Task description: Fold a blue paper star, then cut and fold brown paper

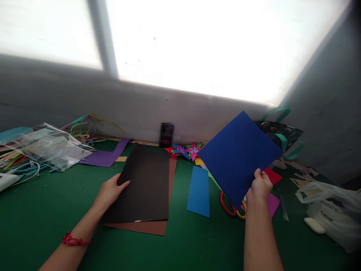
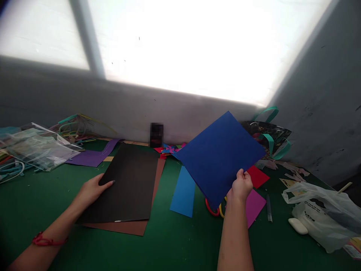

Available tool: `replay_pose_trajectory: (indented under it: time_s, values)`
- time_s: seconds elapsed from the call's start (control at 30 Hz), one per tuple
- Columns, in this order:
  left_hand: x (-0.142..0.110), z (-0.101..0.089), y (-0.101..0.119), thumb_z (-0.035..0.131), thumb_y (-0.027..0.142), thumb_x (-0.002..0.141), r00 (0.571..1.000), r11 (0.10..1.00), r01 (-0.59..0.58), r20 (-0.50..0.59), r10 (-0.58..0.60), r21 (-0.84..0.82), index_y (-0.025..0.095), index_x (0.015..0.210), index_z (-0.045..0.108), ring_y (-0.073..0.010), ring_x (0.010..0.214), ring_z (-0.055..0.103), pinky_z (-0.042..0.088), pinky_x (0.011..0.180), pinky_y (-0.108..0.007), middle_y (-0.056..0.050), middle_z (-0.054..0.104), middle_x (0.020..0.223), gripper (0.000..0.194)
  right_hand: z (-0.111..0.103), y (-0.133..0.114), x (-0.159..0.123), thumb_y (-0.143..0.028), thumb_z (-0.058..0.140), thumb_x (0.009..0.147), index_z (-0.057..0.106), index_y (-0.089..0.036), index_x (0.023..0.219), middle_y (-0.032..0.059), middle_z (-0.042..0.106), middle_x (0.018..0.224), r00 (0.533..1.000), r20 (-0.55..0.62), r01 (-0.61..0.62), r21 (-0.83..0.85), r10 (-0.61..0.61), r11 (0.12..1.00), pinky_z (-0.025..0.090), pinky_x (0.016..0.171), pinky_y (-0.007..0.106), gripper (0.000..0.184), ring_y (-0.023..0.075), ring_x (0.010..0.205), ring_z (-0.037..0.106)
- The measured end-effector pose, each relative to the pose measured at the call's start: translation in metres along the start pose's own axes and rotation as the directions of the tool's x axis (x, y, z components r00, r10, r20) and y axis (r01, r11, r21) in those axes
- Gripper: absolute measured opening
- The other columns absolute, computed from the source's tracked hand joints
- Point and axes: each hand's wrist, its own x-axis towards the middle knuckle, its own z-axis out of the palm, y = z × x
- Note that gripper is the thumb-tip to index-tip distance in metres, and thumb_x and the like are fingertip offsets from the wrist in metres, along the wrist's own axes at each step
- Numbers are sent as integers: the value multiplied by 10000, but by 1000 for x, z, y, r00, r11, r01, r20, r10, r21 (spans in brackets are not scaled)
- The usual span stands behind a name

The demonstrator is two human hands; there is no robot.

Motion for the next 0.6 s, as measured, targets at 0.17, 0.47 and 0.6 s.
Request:
replay_pose_trajectory:
  time_s: [0.17,0.47,0.6]
  values:
    - [-1,7,-6,450,507,739,998,979,-3,-58,15,203,160,1189,473,-305,748,614,416,441,-265,-133,642,869,569,2,0,-3,-555,491,688,521,-141,992,127,565,955,999,31,8,-23,-7,1000,488,720,371,515,262,916,540]
    - [-9,14,4,485,423,743,936,938,-174,-246,253,300,143,1260,405,-365,1119,412,360,867,-450,-183,413,1258,593,0,-6,-4,-536,466,720,482,-132,1065,144,543,1045,999,45,30,-37,-29,999,438,797,398,532,274,998,500]
    - [-37,29,45,412,492,800,962,894,-261,-24,271,-363,249,1293,349,-261,1095,475,377,907,-374,-78,539,1172,553,7,-16,-18,-540,540,665,548,-167,939,90,606,873,962,270,58,-44,-44,997,464,697,359,462,249,853,558]
